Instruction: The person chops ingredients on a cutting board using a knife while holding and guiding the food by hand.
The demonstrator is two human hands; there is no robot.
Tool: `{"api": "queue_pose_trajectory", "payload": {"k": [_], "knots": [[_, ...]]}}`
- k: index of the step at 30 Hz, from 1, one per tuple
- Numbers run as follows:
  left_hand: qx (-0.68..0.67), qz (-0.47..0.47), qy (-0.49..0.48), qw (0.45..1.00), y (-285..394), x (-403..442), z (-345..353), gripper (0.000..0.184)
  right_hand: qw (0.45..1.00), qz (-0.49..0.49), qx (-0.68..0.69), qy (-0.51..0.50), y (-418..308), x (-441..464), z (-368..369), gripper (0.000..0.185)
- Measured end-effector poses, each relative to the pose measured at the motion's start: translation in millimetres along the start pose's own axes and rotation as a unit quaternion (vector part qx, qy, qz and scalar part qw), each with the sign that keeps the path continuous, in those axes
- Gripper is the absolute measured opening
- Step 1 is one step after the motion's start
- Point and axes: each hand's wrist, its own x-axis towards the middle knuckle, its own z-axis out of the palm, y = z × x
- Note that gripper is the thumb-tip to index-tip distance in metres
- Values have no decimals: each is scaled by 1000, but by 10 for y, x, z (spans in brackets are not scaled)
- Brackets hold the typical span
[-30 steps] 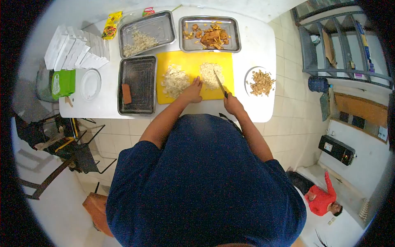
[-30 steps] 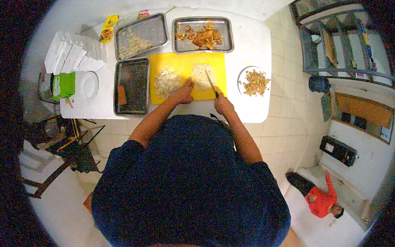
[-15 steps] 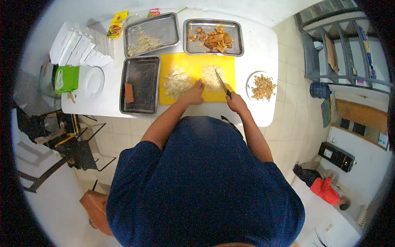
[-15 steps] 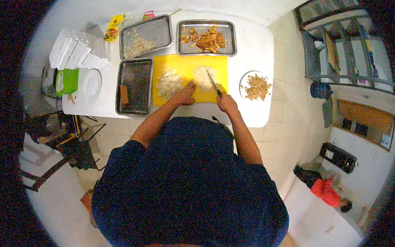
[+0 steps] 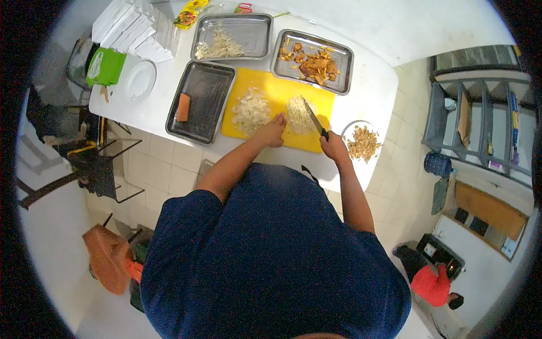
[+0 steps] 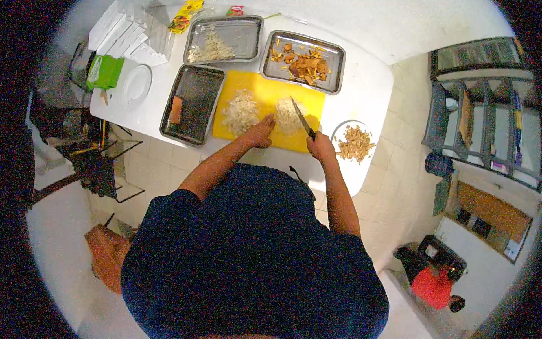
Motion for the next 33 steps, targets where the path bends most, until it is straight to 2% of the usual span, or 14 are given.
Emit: {"api": "queue_pose_trajectory", "payload": {"k": [6,7,11,14,17,20,23,26,33], "knots": [[-1,-61,17,998,262,-77,-79,83,995,-87,-57,-6,115,130,112,41],[-10,-68,23,997,285,-89,-80,82,994,-71,-67,-48,104,152,131,37],[-49,-103,34,993,375,-85,-26,81,990,-58,-88,-93,100,125,190,32],[-40,-105,65,992,405,-86,56,82,988,-99,-77,-84,184,146,330,33],[-30,-131,61,989,482,-85,74,83,992,-98,-40,-68,382,233,669,32],[-41,-148,59,986,508,-79,91,84,991,-106,-50,-63,375,234,696,31],[-52,-162,107,980,581,-107,192,83,988,-126,-59,-64,374,345,631,32],[-72,-179,137,972,710,-217,289,81,982,-146,-103,-67,208,297,261,33],[-82,-173,155,969,781,-291,387,82,974,-146,-129,-118,67,220,-41,35]]}}
